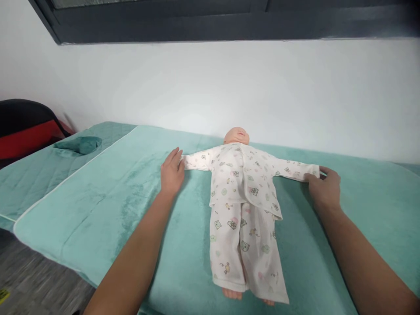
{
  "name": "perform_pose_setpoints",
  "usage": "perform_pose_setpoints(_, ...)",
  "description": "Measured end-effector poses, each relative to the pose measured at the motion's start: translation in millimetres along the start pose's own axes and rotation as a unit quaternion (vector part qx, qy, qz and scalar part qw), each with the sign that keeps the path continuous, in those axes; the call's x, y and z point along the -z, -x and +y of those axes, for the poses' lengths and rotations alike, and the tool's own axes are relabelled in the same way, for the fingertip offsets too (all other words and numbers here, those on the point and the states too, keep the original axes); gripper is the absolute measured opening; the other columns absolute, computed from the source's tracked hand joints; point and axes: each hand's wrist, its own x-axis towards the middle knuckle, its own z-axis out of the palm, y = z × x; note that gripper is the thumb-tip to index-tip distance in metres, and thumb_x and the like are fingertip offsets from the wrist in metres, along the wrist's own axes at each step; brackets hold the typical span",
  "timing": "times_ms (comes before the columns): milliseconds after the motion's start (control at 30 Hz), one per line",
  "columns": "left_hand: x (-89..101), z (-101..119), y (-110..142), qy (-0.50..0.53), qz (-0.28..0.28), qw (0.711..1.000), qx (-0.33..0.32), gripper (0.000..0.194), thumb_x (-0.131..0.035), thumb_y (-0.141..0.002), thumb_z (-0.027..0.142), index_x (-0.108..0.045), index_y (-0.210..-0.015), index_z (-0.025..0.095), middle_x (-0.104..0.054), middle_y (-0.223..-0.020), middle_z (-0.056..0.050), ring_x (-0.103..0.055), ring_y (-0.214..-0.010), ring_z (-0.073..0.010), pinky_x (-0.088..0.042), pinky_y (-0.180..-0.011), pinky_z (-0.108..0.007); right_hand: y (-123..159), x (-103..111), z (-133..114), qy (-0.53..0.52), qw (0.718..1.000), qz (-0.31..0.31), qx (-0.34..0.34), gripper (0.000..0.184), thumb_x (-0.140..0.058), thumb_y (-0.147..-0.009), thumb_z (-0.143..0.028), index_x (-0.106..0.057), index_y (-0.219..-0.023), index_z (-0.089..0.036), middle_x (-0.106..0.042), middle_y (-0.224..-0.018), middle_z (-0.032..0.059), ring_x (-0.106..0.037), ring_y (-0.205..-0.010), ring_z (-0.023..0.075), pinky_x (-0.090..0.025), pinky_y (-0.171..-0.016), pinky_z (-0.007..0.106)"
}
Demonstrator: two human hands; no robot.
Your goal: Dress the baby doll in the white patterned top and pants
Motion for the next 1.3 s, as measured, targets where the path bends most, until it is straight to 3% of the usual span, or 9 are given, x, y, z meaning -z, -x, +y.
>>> perform_pose_setpoints(100,-1.7,4.4,1.9,-0.047,-0.069,0.997,-0.002,0.04,-0.035,-0.097,0.035,-0.059,-0.127,0.023,-0.05,-0.146,-0.005,-0.041,-0.137,-0.0209,-0.032,-0.114,-0.04,4.4,3.1,-8.9,-0.032,0.999,0.031,-0.021,0.069,-0.057,-0.072,-0.037,-0.047,-0.131,-0.004,-0.044,-0.132,0.0272,-0.049,-0.118,0.0333,-0.04,-0.101,0.041)
perform_pose_setpoints(267,-1.5,8.3,5.3,-0.102,-0.104,0.989,0.033,0.042,-0.032,-0.098,0.035,-0.056,-0.129,0.021,-0.049,-0.146,-0.009,-0.041,-0.138,-0.0244,-0.033,-0.111,-0.043,11.6,3.8,-25.6,0.005,0.991,0.003,0.134,0.055,-0.05,-0.081,-0.038,-0.053,-0.125,-0.006,-0.048,-0.136,0.0239,-0.037,-0.133,0.0325,-0.028,-0.115,0.043)
perform_pose_setpoints(500,2.9,14.5,18.5,-0.135,-0.093,0.984,0.065,0.045,-0.031,-0.098,0.035,-0.053,-0.133,0.016,-0.047,-0.146,-0.014,-0.036,-0.139,-0.0277,-0.029,-0.113,-0.047,29.2,-5.4,-39.1,0.042,0.972,-0.095,0.209,0.053,-0.043,-0.091,-0.045,-0.05,-0.135,-0.014,-0.045,-0.145,0.0154,-0.038,-0.137,0.0306,-0.03,-0.113,0.05)
perform_pose_setpoints(700,20.8,38.1,58.8,-0.058,-0.051,0.996,0.049,0.042,-0.037,-0.097,0.034,-0.056,-0.129,0.014,-0.052,-0.139,-0.014,-0.043,-0.133,-0.028,-0.033,-0.111,-0.044,53.9,0.0,-45.0,0.036,0.978,-0.125,0.165,0.06,-0.042,-0.092,-0.047,-0.045,-0.14,-0.011,-0.041,-0.148,0.018,-0.035,-0.139,0.0314,-0.031,-0.113,0.051)
perform_pose_setpoints(867,47.9,69.9,128.8,0.105,-0.097,0.989,0.032,0.034,-0.043,-0.097,0.036,-0.063,-0.118,0.018,-0.063,-0.122,-0.009,-0.057,-0.114,-0.0215,-0.043,-0.1,-0.037,108.1,36.3,-55.9,-0.097,0.974,-0.135,0.153,0.056,-0.048,-0.09,-0.052,-0.051,-0.134,-0.017,-0.046,-0.144,0.0138,-0.041,-0.135,0.0287,-0.033,-0.113,0.047)
perform_pose_setpoints(967,68.7,85.9,169.9,0.182,-0.153,0.971,0.002,0.029,-0.044,-0.098,0.034,-0.064,-0.115,0.023,-0.067,-0.109,-0.004,-0.061,-0.103,-0.0175,-0.044,-0.093,-0.034,158.5,70.8,-64.7,-0.189,0.963,-0.168,0.096,0.043,-0.047,-0.092,-0.05,-0.057,-0.123,-0.023,-0.06,-0.126,0.0085,-0.056,-0.115,0.0238,-0.047,-0.097,0.04)
perform_pose_setpoints(1033,80.1,93.2,192.0,0.214,-0.182,0.959,-0.022,0.028,-0.047,-0.097,0.034,-0.063,-0.118,0.025,-0.068,-0.1,-0.001,-0.062,-0.096,-0.0159,-0.044,-0.09,-0.033,193.6,92.9,-68.5,-0.218,0.95,-0.217,0.054,0.036,-0.048,-0.093,-0.05,-0.058,-0.117,-0.025,-0.065,-0.111,0.0054,-0.061,-0.1,0.0208,-0.049,-0.088,0.036)
perform_pose_setpoints(1167,86.2,103.3,223.3,0.19,-0.193,0.959,-0.081,0.048,-0.068,-0.083,0.041,-0.057,-0.128,0.028,-0.066,-0.107,-0.003,-0.06,-0.099,-0.0194,-0.043,-0.091,-0.036,249.1,118.3,-73.4,-0.244,0.925,-0.282,0.075,0.034,-0.057,-0.088,-0.048,-0.057,-0.113,-0.024,-0.063,-0.107,0.0047,-0.059,-0.097,0.0207,-0.047,-0.085,0.034)
perform_pose_setpoints(1300,74.9,115.0,238.8,0.11,-0.137,0.98,-0.095,0.053,-0.072,-0.081,0.033,-0.055,-0.13,0.028,-0.062,-0.108,-0.005,-0.058,-0.102,-0.0221,-0.042,-0.091,-0.04,275.8,118.3,-88.9,-0.201,0.943,-0.244,0.104,0.043,-0.071,-0.077,-0.048,-0.058,-0.11,-0.023,-0.062,-0.112,0.0059,-0.056,-0.101,0.0242,-0.044,-0.09,0.038)
